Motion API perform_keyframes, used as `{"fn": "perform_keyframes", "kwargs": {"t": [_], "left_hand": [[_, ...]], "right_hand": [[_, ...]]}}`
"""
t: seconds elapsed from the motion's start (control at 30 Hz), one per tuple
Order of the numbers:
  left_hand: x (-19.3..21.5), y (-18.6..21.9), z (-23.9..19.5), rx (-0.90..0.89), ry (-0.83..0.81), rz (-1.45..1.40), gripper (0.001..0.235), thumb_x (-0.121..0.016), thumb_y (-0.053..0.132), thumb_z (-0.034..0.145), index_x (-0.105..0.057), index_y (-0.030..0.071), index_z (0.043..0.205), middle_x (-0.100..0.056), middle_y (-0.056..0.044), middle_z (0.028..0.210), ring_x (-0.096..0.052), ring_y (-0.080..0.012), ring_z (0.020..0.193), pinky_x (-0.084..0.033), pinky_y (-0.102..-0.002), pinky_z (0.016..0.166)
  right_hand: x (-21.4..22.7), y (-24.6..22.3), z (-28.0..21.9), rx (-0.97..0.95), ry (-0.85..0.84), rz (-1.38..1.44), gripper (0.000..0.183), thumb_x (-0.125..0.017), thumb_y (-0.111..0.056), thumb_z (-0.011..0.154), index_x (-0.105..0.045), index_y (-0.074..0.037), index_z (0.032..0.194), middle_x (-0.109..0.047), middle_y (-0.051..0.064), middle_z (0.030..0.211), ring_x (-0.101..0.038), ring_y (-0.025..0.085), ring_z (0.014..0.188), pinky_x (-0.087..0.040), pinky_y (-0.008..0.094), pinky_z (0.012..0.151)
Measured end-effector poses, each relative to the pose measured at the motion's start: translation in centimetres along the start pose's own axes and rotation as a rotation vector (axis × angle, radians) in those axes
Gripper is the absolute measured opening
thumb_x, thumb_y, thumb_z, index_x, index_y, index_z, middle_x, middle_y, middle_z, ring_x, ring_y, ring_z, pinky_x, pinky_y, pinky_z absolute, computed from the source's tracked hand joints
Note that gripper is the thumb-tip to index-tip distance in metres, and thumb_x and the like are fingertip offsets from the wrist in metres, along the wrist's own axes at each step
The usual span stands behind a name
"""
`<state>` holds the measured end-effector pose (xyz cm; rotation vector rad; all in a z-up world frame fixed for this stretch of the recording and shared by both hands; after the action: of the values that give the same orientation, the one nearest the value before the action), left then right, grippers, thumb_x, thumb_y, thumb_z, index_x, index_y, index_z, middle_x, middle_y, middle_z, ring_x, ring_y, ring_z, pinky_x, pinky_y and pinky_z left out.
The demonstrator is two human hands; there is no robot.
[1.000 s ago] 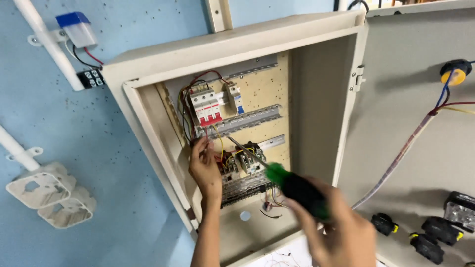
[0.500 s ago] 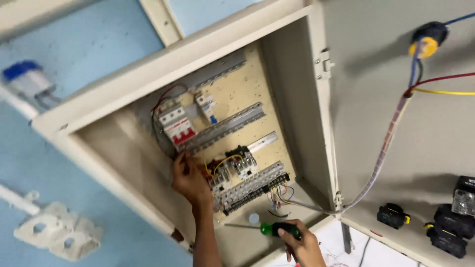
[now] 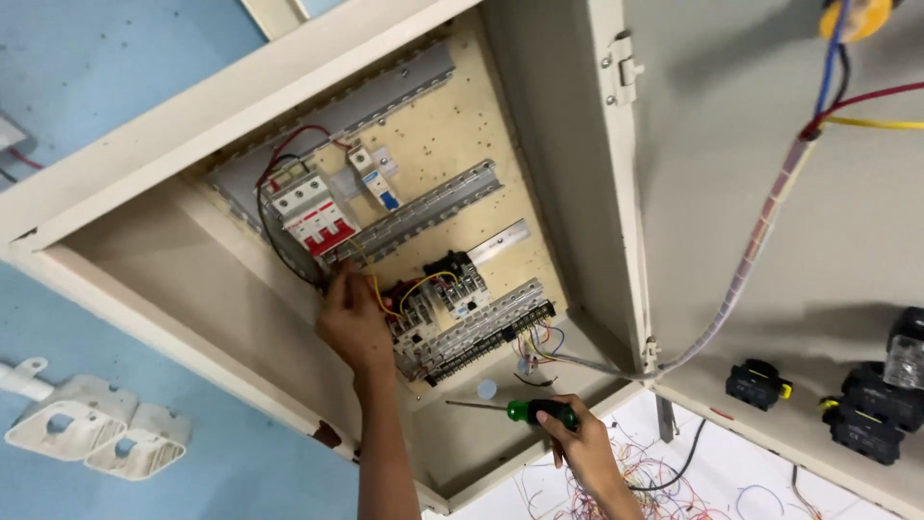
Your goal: The person works on an open electrical panel, using a green-handled screwdriver to connect and tighten wires to various components, including circuit breakers and a terminal block. They handle multiple colored wires, stripping and inserting them into terminals throughout the process.
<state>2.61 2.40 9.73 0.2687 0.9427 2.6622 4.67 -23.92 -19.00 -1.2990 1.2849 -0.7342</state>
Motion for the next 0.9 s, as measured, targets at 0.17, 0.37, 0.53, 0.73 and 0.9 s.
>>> {"fn": "perform_keyframes", "kwargs": {"t": [0.17, 0.37, 0.53, 0.73, 0.9], "left_hand": [[-0.4, -2.3, -1.2, -0.099, -0.105, -0.045, 0.038, -0.062, 0.005, 0.102, -0.061, 0.003, 0.140, -0.074, -0.017, 0.120, -0.069, -0.0229, 0.107, -0.059, -0.034, 0.087], [-0.8, -1.4, -1.3, -0.010, -0.128, -0.098, 0.041, -0.064, 0.008, 0.100, -0.061, 0.002, 0.140, -0.076, -0.016, 0.109, -0.066, -0.0170, 0.093, -0.059, -0.031, 0.077], [-1.3, -2.3, -1.5, -0.076, -0.127, -0.093, 0.041, -0.059, 0.007, 0.104, -0.055, 0.001, 0.144, -0.073, -0.020, 0.121, -0.071, -0.0267, 0.109, -0.062, -0.036, 0.093], [-1.0, -2.0, -1.4, -0.140, -0.081, -0.054, 0.038, -0.059, 0.005, 0.104, -0.056, -0.001, 0.142, -0.072, -0.024, 0.121, -0.072, -0.0283, 0.107, -0.063, -0.037, 0.089], [-1.5, -3.7, -0.9, -0.099, -0.078, -0.113, 0.038, -0.064, 0.003, 0.101, -0.059, -0.003, 0.138, -0.073, -0.023, 0.117, -0.071, -0.0269, 0.108, -0.064, -0.037, 0.089]], "right_hand": [[0.2, 1.4, 0.6, -0.052, 0.026, -0.014, 0.027, -0.076, -0.013, 0.092, -0.072, 0.001, 0.115, -0.064, 0.017, 0.055, -0.050, 0.021, 0.039, -0.039, 0.030, 0.041], [0.1, 1.8, 1.1, -0.053, 0.013, -0.026, 0.029, -0.075, -0.014, 0.092, -0.071, 0.000, 0.117, -0.063, 0.016, 0.057, -0.049, 0.021, 0.040, -0.039, 0.030, 0.038], [0.2, 1.6, 1.3, -0.011, 0.020, -0.045, 0.026, -0.076, -0.014, 0.091, -0.073, -0.001, 0.114, -0.063, 0.015, 0.054, -0.048, 0.020, 0.039, -0.038, 0.030, 0.039], [0.3, 2.1, 1.5, -0.034, -0.002, -0.082, 0.029, -0.075, -0.016, 0.093, -0.071, -0.002, 0.118, -0.067, 0.015, 0.058, -0.051, 0.020, 0.040, -0.039, 0.029, 0.042], [0.3, 1.9, 1.6, -0.023, 0.000, -0.043, 0.027, -0.075, -0.015, 0.092, -0.071, -0.001, 0.116, -0.066, 0.016, 0.058, -0.050, 0.021, 0.037, -0.039, 0.030, 0.041]]}}
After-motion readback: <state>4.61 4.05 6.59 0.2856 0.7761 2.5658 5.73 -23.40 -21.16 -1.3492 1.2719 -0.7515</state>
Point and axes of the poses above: each hand's wrist, its own z-axis towards the middle knuckle, its own x-axis out of the back of the hand, y = z × x, the point moved 8 cm from there along z, towards the middle knuckle
